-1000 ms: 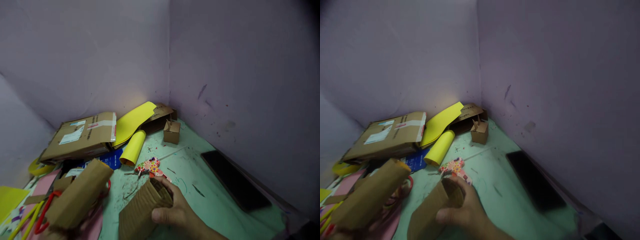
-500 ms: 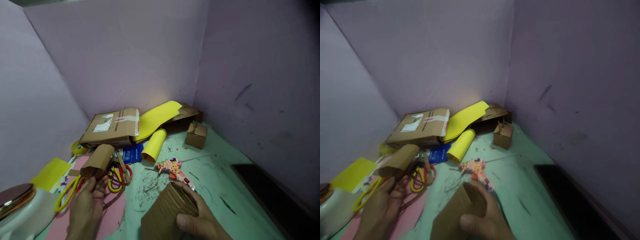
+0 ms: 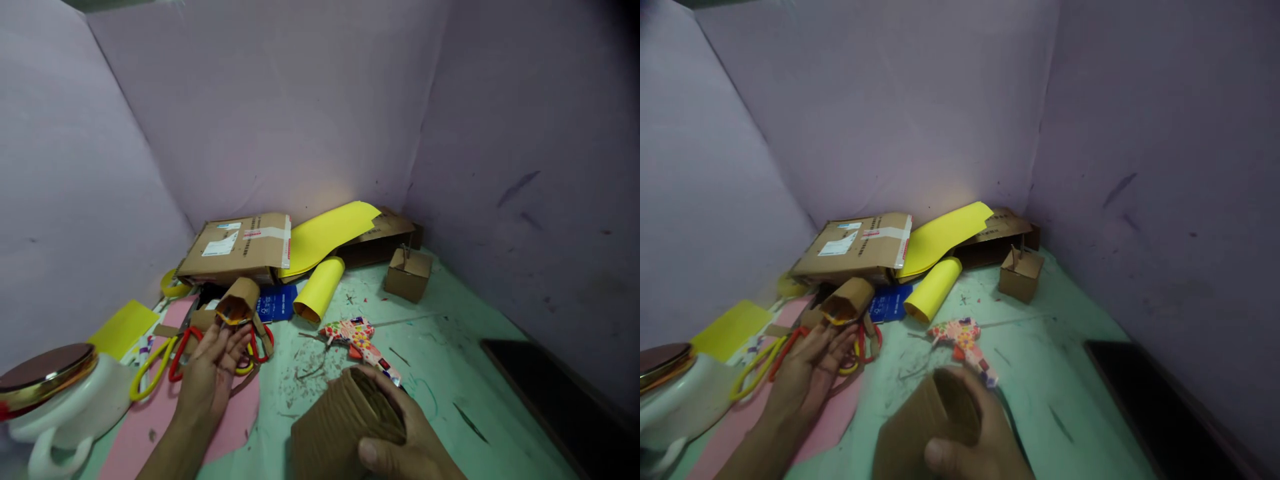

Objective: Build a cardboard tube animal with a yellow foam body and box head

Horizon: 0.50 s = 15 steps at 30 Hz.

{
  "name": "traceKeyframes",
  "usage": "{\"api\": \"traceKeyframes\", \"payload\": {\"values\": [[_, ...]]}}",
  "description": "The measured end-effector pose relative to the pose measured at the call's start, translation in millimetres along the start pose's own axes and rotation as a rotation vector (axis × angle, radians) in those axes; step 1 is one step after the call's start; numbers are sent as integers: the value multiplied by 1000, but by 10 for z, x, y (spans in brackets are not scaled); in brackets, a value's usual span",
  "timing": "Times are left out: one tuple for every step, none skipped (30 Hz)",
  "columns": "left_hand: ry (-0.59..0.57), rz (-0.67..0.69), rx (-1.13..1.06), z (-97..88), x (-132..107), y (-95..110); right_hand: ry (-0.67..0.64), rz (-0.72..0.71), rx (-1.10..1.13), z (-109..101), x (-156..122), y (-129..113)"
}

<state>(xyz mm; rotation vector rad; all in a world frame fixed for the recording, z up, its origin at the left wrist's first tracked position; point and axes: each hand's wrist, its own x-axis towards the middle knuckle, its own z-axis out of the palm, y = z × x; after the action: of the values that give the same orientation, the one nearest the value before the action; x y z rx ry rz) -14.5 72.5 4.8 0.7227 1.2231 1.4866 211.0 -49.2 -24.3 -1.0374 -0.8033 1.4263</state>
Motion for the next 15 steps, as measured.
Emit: {"api": "traceKeyframes", "payload": {"values": [[-49, -15, 52, -2, -3, -6, 2, 3, -11, 0, 0, -2], [-85, -29, 119, -10, -9, -7, 10, 9, -18, -2, -1, -2], [-106, -36, 199, -24, -18, -1, 26, 14, -21, -6, -3, 0], [-110, -31, 286, -45, -30, 14, 44, 16, -18, -11, -6, 6], [-97, -6, 381, -69, -47, 38, 58, 18, -11, -19, -8, 13], [-77, 35, 482, -95, -71, 71, 66, 21, -7, -28, -10, 23], [-69, 81, 592, -119, -100, 108, 72, 27, -8, -36, -11, 34], [-79, 118, 713, -139, -134, 146, 78, 36, -15, -45, -12, 46], [-109, 141, 844, -153, -171, 180, 85, 44, -21, -52, -12, 58], [-151, 153, 977, -161, -209, 207, 92, 48, -28, -56, -11, 69], [-196, 159, 1102, -165, -246, 226, 99, 49, -30, -59, -10, 79], [-238, 165, 1211, -171, -279, 240, 100, 48, -24, -59, -10, 85], [-265, 175, 1299, -182, -309, 252, 97, 44, -17, -57, -10, 87], [-287, 187, 1366, -205, -336, 268, 97, 38, -17, -53, -12, 83], [-328, 194, 1423, -244, -364, 290, 101, 34, -25, -48, -14, 74]]}}
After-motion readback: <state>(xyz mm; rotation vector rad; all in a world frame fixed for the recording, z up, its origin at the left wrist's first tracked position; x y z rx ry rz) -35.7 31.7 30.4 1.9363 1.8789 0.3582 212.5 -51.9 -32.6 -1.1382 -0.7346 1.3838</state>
